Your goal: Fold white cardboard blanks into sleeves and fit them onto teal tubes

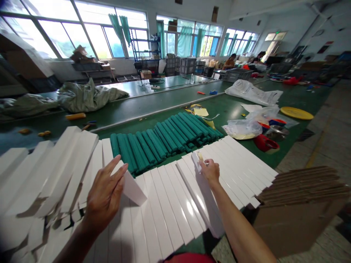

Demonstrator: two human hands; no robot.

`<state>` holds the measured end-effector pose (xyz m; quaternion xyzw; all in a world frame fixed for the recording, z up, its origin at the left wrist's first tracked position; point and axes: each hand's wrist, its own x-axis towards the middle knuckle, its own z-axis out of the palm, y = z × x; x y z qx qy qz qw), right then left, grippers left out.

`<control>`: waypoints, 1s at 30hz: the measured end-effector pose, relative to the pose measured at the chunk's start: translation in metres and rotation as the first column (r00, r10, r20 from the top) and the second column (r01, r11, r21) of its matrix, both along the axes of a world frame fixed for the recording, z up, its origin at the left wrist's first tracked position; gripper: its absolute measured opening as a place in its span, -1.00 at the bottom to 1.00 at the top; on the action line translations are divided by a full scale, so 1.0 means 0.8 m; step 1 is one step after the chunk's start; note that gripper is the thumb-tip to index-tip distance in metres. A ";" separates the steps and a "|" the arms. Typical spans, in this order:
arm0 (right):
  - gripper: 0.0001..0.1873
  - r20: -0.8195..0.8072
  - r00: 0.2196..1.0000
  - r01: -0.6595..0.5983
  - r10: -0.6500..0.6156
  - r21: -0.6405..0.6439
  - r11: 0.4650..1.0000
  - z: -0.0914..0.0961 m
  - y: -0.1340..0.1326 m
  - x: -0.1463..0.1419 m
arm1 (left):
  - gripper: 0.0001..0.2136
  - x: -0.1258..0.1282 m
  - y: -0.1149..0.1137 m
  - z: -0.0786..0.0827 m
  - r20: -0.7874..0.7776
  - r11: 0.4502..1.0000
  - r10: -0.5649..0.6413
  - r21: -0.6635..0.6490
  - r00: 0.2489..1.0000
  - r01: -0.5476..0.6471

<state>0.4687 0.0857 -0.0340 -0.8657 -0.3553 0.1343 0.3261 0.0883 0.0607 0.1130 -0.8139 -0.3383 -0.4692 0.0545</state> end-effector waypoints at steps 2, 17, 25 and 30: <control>-0.67 -0.159 0.987 0.044 -0.040 0.022 0.999 0.004 0.007 0.004 | -0.56 0.000 0.000 -0.001 0.000 1.000 -0.001 0.010 1.000 0.001; -0.77 -0.822 0.569 0.424 -0.022 0.270 0.865 0.002 -0.013 -0.009 | -0.61 -0.002 -0.008 -0.002 0.002 1.000 0.007 0.025 1.000 -0.007; -0.69 -0.851 0.520 0.440 0.070 0.337 0.832 -0.035 -0.029 -0.010 | -0.60 -0.009 -0.010 -0.001 -0.026 0.999 -0.012 -0.044 1.000 0.011; -0.65 -0.863 0.498 0.383 0.083 0.304 0.872 -0.055 -0.022 -0.003 | -0.55 -0.018 -0.005 -0.004 -0.006 0.995 -0.027 -0.095 1.000 0.026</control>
